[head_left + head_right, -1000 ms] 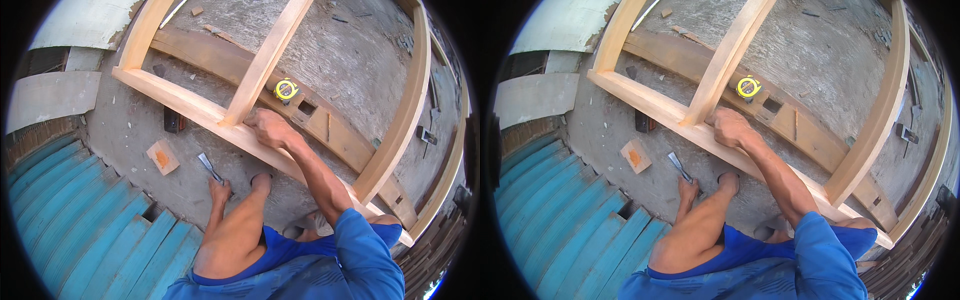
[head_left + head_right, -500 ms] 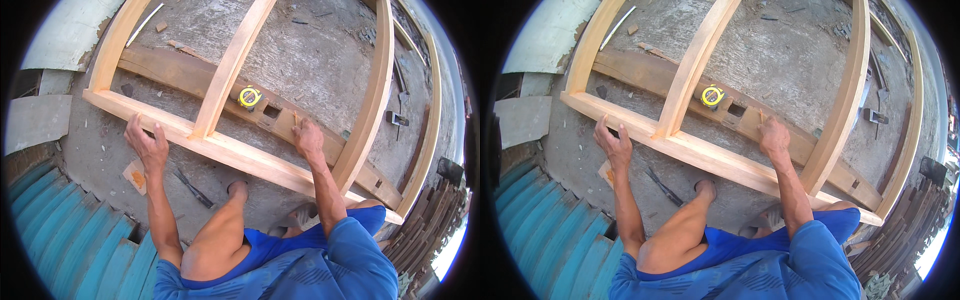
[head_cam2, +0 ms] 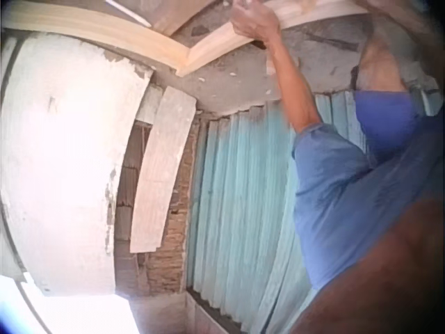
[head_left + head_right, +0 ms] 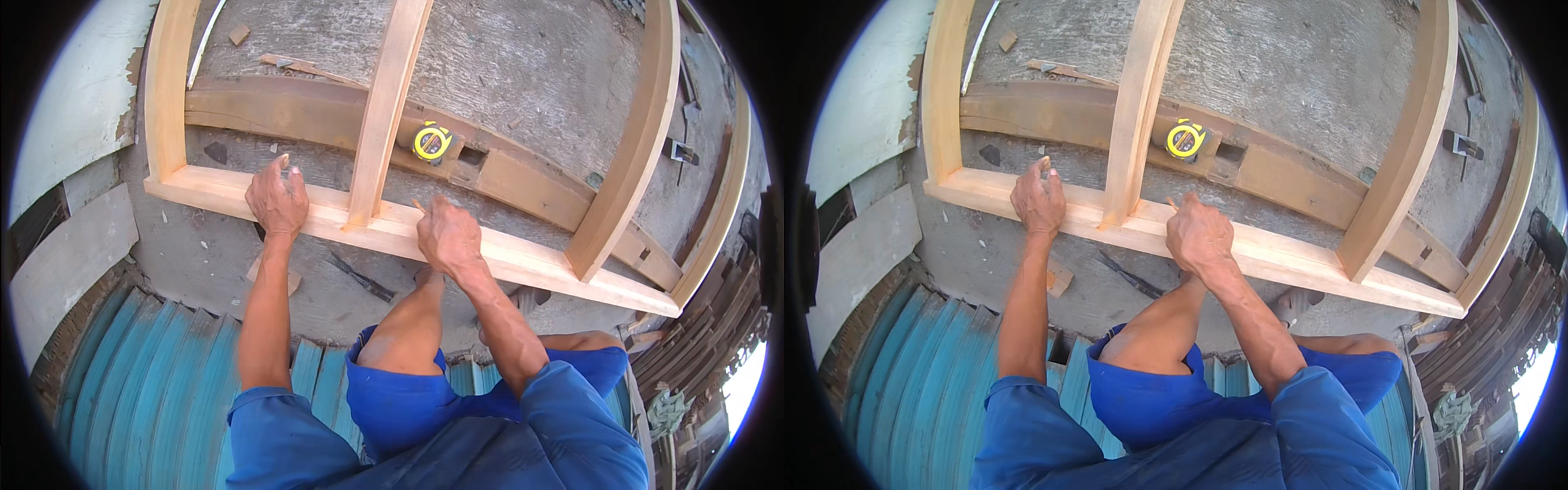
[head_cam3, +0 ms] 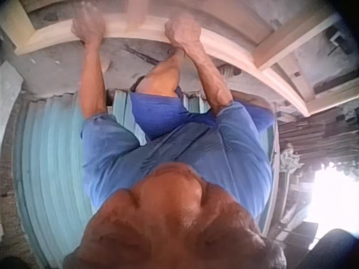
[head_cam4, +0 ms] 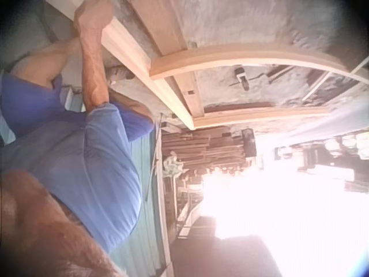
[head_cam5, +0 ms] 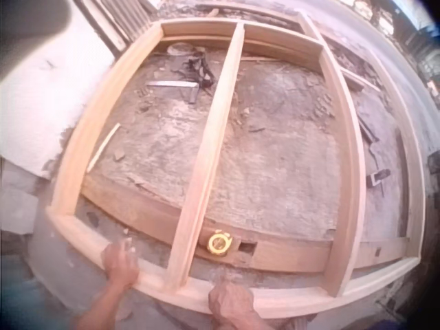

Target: The person constructs a wooden frame by applying adhesive, fitting wooden beams together, and using a chisel and hammer to adjust the joints, followed by measuring with a tape measure.

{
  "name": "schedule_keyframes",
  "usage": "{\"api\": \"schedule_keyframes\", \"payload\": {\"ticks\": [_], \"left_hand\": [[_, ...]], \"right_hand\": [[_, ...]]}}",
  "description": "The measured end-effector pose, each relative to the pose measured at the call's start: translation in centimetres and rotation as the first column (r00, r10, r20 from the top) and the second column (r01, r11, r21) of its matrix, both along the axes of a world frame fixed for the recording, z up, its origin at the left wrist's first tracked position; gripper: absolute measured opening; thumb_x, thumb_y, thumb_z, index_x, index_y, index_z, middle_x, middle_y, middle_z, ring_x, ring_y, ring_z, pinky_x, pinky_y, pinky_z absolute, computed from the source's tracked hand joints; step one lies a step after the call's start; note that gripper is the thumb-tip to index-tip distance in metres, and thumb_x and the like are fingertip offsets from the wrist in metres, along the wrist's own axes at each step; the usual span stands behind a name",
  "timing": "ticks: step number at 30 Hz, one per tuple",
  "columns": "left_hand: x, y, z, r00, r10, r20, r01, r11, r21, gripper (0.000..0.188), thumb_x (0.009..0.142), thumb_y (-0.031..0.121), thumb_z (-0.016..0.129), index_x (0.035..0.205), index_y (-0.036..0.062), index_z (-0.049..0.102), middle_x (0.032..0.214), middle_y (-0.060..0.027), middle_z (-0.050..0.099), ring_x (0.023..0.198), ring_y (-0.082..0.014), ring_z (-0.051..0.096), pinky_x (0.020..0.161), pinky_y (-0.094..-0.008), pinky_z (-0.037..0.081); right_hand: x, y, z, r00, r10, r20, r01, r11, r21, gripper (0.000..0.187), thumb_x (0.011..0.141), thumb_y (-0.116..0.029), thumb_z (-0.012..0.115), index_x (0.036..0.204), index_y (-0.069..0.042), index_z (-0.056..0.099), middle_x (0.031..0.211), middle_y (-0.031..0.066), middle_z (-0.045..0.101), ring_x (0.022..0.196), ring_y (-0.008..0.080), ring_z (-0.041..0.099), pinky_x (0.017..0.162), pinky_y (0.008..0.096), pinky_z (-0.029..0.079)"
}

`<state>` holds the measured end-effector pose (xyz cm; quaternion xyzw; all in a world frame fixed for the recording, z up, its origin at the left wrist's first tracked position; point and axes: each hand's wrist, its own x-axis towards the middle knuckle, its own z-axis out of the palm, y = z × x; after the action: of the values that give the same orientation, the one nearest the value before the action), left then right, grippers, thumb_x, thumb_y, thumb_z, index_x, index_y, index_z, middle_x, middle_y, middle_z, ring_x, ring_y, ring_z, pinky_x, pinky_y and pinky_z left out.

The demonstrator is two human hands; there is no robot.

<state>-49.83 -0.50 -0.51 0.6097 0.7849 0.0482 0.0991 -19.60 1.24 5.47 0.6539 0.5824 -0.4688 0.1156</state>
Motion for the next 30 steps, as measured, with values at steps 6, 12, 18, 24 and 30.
{"api": "schedule_keyframes", "payload": {"ticks": [6, 12, 18, 24, 30], "left_hand": [[0.7, 0.5, 0.6, 0.998, 0.063, -0.013, -0.064, 0.988, -0.137, 0.041, 0.092, 0.035, 0.061, 0.127, 0.0131, 0.065, 0.114, -0.0081, 0.072, 0.111, -0.0292, 0.062, 0.1, -0.045, 0.039], [0.8, 1.2, 0.6, 0.999, 0.042, -0.018, -0.045, 0.982, -0.183, 0.043, 0.091, 0.038, 0.062, 0.126, 0.0145, 0.067, 0.117, -0.0063, 0.073, 0.113, -0.0261, 0.062, 0.102, -0.0434, 0.036], [0.8, 0.8, 0.5, 0.997, 0.051, -0.055, -0.064, 0.96, -0.272, 0.045, 0.09, 0.041, 0.063, 0.126, 0.0151, 0.068, 0.116, -0.0038, 0.073, 0.113, -0.0242, 0.062, 0.103, -0.0423, 0.035], [0.8, 1.2, 0.8, 0.997, 0.04, -0.063, -0.056, 0.961, -0.272, 0.044, 0.089, 0.04, 0.064, 0.126, 0.0161, 0.068, 0.117, -0.0014, 0.073, 0.113, -0.0247, 0.062, 0.103, -0.0428, 0.035], [1.2, 1.2, 0.5, 0.998, 0.024, -0.051, -0.038, 0.955, -0.295, 0.045, 0.089, 0.04, 0.064, 0.127, 0.016, 0.067, 0.118, -0.0008, 0.073, 0.113, -0.025, 0.062, 0.104, -0.0425, 0.036]], "right_hand": [[-4.7, 0.1, 0.1, 0.99, -0.086, 0.111, 0.104, 0.981, -0.163, 0.025, 0.088, -0.017, 0.056, 0.098, 0.003, 0.066, 0.091, 0.0319, 0.071, 0.091, 0.0482, 0.07, 0.084, 0.0538, 0.055], [-7.4, 1.7, -1.5, 0.993, -0.071, 0.09, 0.094, 0.956, -0.277, 0.024, 0.085, -0.017, 0.06, 0.099, -0.002, 0.072, 0.1, 0.0274, 0.073, 0.1, 0.0435, 0.07, 0.089, 0.0501, 0.054], [-7.6, 0.6, 2.9, 0.998, -0.062, 0.003, 0.06, 0.948, -0.312, 0.027, 0.087, -0.015, 0.051, 0.097, -0.003, 0.072, 0.097, 0.0279, 0.071, 0.096, 0.0476, 0.067, 0.089, 0.0526, 0.052], [-4.9, 1.6, 0.9, 0.984, -0.168, 0.056, 0.176, 0.961, -0.214, 0.027, 0.089, -0.018, 0.051, 0.096, -0.003, 0.073, 0.098, 0.0258, 0.071, 0.096, 0.0476, 0.066, 0.088, 0.0517, 0.052], [-6.6, 0.5, -1.0, 0.994, -0.103, -0.03, 0.09, 0.953, -0.289, 0.029, 0.089, -0.021, 0.051, 0.096, -0.004, 0.073, 0.099, 0.0247, 0.071, 0.097, 0.0469, 0.066, 0.09, 0.052, 0.052]]}}
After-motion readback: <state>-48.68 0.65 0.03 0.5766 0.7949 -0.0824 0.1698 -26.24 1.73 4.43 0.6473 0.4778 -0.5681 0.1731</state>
